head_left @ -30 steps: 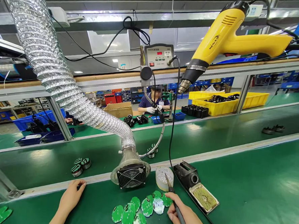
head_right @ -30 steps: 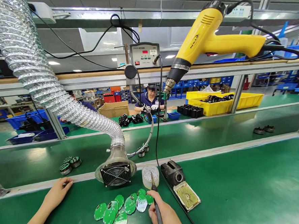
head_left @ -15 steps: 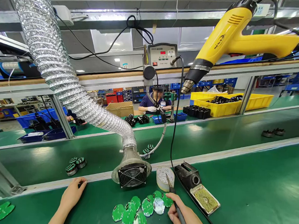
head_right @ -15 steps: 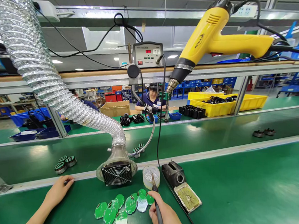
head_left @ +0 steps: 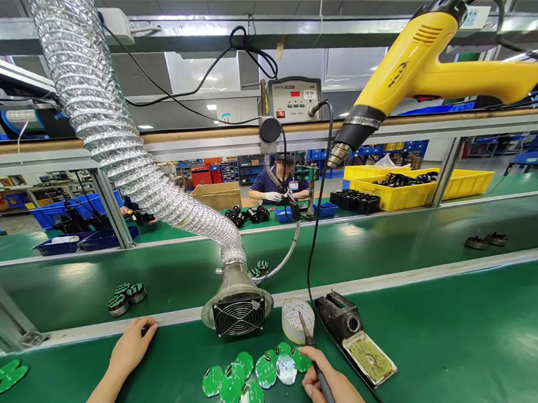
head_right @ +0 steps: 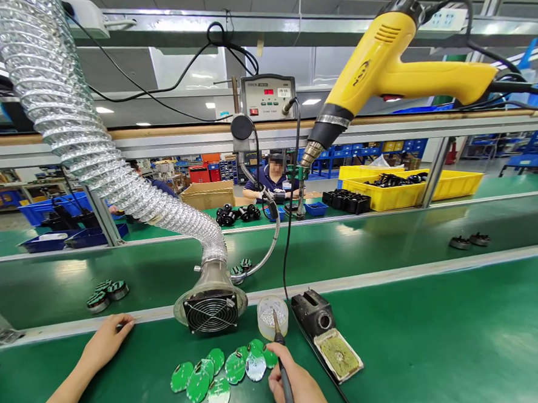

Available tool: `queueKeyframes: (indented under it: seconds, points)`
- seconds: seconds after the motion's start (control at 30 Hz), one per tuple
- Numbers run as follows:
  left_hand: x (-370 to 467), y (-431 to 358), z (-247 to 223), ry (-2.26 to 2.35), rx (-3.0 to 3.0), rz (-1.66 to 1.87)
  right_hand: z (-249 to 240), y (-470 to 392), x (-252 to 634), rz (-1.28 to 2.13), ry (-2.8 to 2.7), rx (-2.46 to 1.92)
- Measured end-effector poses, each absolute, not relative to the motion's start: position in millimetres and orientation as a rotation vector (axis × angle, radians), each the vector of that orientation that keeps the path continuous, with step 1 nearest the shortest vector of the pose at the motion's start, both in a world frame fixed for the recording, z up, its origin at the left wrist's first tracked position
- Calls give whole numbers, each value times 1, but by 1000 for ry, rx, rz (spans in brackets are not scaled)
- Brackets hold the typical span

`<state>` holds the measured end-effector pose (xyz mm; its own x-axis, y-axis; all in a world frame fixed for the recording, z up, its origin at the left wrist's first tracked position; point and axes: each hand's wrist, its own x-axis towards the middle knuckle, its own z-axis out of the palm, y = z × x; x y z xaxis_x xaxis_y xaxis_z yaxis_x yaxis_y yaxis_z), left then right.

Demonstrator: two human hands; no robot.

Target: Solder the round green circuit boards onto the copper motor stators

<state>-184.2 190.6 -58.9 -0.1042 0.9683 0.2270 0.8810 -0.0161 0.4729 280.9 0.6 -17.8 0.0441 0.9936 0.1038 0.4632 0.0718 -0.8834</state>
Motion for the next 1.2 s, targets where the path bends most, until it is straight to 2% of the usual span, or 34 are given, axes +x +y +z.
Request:
queueKeyframes:
  seconds: [1.2]
  points:
    - [-183, 189, -56, 2074, 1971, 753, -21, 2, 281, 728, -1555, -1452]
